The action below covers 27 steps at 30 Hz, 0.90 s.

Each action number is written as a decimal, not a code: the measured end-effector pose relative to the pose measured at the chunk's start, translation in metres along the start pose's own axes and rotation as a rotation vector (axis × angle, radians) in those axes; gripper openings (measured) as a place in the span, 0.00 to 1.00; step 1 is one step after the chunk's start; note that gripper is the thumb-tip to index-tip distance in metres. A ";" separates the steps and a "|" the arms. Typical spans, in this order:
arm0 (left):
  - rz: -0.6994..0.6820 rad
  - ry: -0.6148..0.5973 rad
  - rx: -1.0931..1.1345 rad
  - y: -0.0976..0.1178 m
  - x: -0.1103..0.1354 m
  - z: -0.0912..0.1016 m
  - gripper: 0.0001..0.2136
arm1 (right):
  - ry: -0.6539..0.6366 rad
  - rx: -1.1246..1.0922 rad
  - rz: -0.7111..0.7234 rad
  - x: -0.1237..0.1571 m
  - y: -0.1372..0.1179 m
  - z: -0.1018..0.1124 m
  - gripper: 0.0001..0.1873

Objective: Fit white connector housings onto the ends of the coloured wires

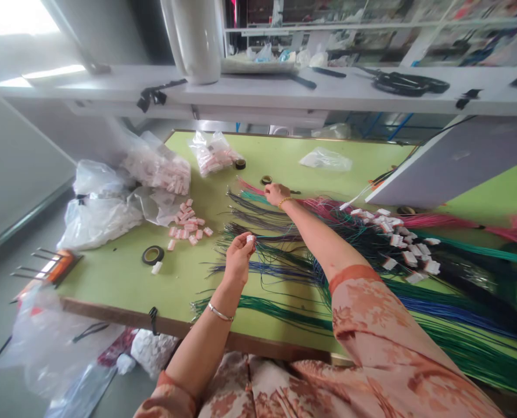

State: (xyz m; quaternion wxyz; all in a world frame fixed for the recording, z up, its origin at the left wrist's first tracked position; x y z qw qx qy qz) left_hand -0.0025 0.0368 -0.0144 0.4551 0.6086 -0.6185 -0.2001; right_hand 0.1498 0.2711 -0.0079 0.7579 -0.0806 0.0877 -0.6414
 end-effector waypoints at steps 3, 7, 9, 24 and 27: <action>0.017 -0.010 0.000 -0.001 0.001 -0.001 0.17 | -0.031 0.057 0.021 -0.004 0.000 -0.002 0.12; 0.020 -0.009 0.007 0.000 0.002 0.000 0.19 | -0.025 0.078 0.039 -0.004 -0.001 0.000 0.14; 0.022 -0.013 0.009 0.000 0.002 0.000 0.18 | 0.002 0.054 0.034 -0.004 0.001 0.002 0.15; 0.021 -0.022 0.014 -0.002 0.001 0.000 0.17 | 0.158 -0.432 0.185 -0.010 -0.034 0.034 0.08; 0.018 -0.022 0.018 -0.003 0.001 -0.001 0.16 | 0.155 -0.396 0.260 -0.006 -0.060 0.041 0.08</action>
Point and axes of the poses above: each hand's wrist, its own x-axis away from the middle knuckle, its own z-axis out of the back of the hand, y = z × x, the point moved 4 cm from there along -x, towards the middle knuckle, and after that the axes turned 2 degrees about -x, right-handed, at the moved point
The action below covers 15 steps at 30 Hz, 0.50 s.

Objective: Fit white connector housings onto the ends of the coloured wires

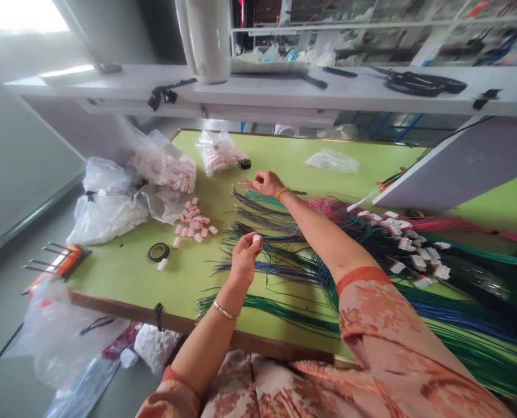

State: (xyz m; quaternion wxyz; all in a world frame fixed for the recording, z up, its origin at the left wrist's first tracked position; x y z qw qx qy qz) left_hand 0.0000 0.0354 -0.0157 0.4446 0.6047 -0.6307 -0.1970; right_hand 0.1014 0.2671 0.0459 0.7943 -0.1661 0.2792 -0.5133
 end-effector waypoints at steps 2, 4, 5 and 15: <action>0.004 0.003 0.006 0.000 0.000 0.000 0.16 | -0.032 0.072 0.035 -0.003 -0.014 -0.005 0.08; 0.001 0.008 0.010 0.000 0.000 0.000 0.16 | -0.095 0.196 -0.005 -0.006 -0.019 -0.010 0.06; -0.003 0.013 0.011 0.001 -0.001 0.001 0.16 | -0.122 0.266 -0.057 -0.008 -0.017 -0.012 0.07; -0.013 0.006 0.013 0.000 -0.003 0.002 0.15 | 0.127 0.036 -0.065 -0.022 -0.023 0.005 0.09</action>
Point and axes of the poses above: each hand's wrist, its own x-axis away from the middle knuckle, its own z-axis out of the back of the hand, y = z × x, the point moved 4 cm from there along -x, towards the middle knuckle, and after that the axes turned 2 degrees about -x, right-handed, at the moved point
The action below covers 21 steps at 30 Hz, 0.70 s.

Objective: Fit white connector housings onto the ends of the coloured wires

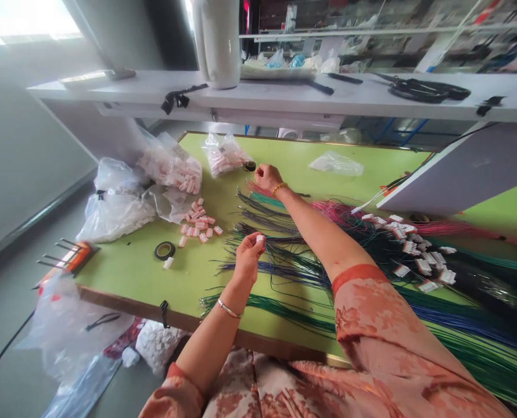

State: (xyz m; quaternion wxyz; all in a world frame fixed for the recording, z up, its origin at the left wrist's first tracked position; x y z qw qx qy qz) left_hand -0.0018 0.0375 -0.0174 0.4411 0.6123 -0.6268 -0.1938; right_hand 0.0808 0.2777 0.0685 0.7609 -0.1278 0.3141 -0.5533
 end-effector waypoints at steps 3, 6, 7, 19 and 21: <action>-0.001 -0.008 -0.001 0.000 0.001 -0.001 0.14 | -0.013 -0.153 0.088 0.008 -0.019 0.006 0.08; -0.005 -0.016 0.014 0.000 0.002 -0.002 0.14 | -0.057 -0.258 0.113 0.027 -0.032 0.012 0.05; -0.009 -0.020 0.023 0.001 0.002 -0.002 0.14 | -0.067 -0.286 0.117 0.036 -0.035 0.015 0.05; 0.028 -0.069 0.171 -0.006 -0.011 -0.001 0.14 | -0.292 -0.481 0.184 0.163 -0.029 0.039 0.07; 0.039 -0.076 0.174 -0.006 -0.012 0.000 0.13 | -0.299 -0.437 0.186 0.175 -0.026 0.039 0.07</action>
Point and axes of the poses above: each hand's wrist, its own x-axis away from the middle knuckle, its own z-axis out of the back of the hand, y = z × x, the point moved 4 cm from there along -x, towards the middle knuckle, and after that the axes turned 2 degrees about -x, right-handed, at the moved point
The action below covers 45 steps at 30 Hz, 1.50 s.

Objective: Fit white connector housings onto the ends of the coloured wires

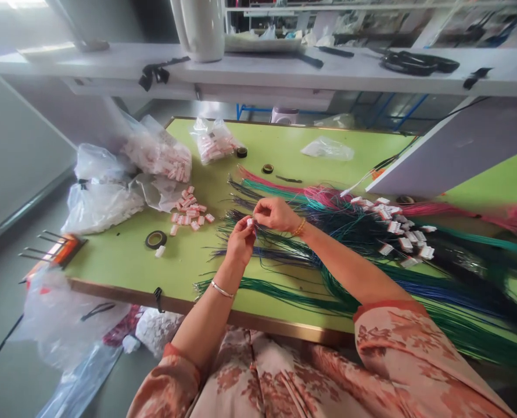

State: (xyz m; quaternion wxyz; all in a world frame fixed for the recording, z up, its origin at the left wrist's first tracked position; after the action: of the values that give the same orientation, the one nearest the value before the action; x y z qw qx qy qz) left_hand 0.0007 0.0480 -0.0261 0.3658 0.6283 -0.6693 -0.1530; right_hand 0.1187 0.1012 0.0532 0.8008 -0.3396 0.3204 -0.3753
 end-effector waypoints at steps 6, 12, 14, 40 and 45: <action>0.011 -0.016 -0.014 0.003 0.002 -0.002 0.12 | 0.053 0.111 0.025 0.016 0.001 -0.004 0.06; 0.028 -0.023 -0.045 0.003 0.003 -0.002 0.12 | 0.092 0.124 0.019 0.017 0.005 -0.003 0.06; 0.020 -0.037 -0.037 0.003 0.003 -0.002 0.12 | 0.090 0.134 0.022 0.017 0.005 -0.003 0.06; -0.129 0.061 -0.151 0.005 0.006 0.000 0.14 | 0.045 0.256 -0.010 0.021 0.000 -0.012 0.05; -0.153 0.079 -0.191 0.005 0.007 0.001 0.15 | 0.056 0.321 -0.025 0.020 0.002 -0.020 0.05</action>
State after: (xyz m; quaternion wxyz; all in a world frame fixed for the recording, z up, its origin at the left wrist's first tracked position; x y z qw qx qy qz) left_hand -0.0030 0.0419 -0.0210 0.4374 0.6454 -0.5868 -0.2187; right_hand 0.1144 0.0798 0.0359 0.8308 -0.2005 0.2741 -0.4409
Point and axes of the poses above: each hand's wrist, its own x-axis away from the middle knuckle, its own z-axis out of the back of the hand, y = z × x, the point moved 4 cm from there along -x, towards the middle knuckle, and after that the axes turned 2 degrees about -x, right-handed, at the moved point
